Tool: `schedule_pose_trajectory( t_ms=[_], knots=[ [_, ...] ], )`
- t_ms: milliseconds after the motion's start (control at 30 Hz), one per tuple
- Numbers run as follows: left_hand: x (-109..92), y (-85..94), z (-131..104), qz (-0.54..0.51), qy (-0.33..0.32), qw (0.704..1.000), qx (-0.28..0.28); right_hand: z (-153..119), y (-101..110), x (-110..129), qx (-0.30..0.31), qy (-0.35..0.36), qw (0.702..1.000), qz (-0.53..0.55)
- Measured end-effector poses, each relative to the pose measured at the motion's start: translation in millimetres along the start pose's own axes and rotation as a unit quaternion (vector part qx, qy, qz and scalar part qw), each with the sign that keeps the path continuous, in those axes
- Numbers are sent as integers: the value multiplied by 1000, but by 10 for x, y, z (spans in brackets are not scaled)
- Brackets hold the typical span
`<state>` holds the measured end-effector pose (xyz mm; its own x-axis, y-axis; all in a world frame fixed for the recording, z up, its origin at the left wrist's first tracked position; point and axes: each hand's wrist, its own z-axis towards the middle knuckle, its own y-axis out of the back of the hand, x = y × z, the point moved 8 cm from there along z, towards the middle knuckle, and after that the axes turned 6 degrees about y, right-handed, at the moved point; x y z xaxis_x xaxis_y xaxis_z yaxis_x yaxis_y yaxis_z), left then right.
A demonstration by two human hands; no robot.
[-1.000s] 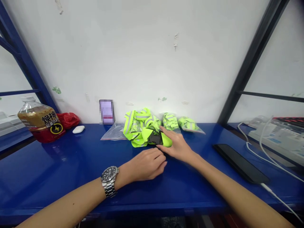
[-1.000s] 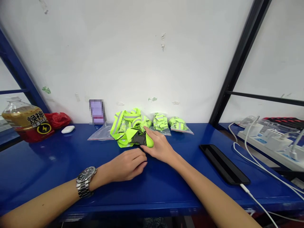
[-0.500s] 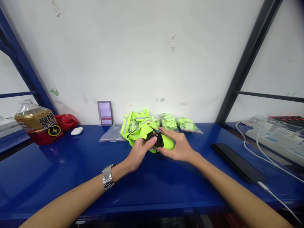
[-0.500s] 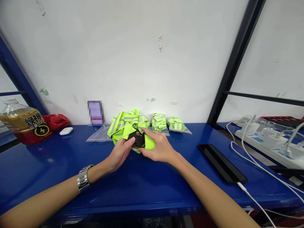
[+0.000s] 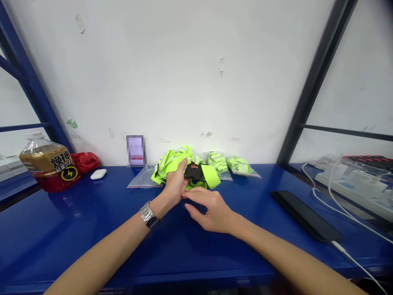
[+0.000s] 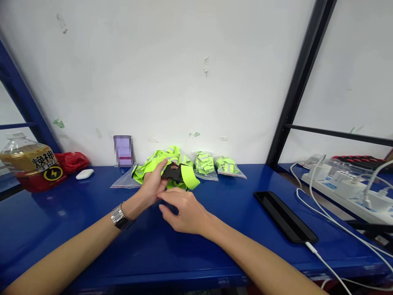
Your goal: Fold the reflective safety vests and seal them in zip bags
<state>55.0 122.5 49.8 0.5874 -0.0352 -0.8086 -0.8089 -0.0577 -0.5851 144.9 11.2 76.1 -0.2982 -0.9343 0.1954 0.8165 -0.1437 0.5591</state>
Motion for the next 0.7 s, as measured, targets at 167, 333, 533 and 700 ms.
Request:
schedule_pose_trajectory(
  t_ms=[167,333,533,700],
  knots=[
    [-54,-39,-129,-61,-8,998,29,-60,8,-326,-25,-159,984,76],
    [49,-36,-212,-103,45,994,5,-130,-187,-522,-54,-243,912,327],
    [223,0,-275,-73,56,996,9,-228,-230,-756,-247,-325,717,565],
    [408,37,-289,-10,52,999,13,-438,38,-1022,-417,-376,671,485]
  ],
)
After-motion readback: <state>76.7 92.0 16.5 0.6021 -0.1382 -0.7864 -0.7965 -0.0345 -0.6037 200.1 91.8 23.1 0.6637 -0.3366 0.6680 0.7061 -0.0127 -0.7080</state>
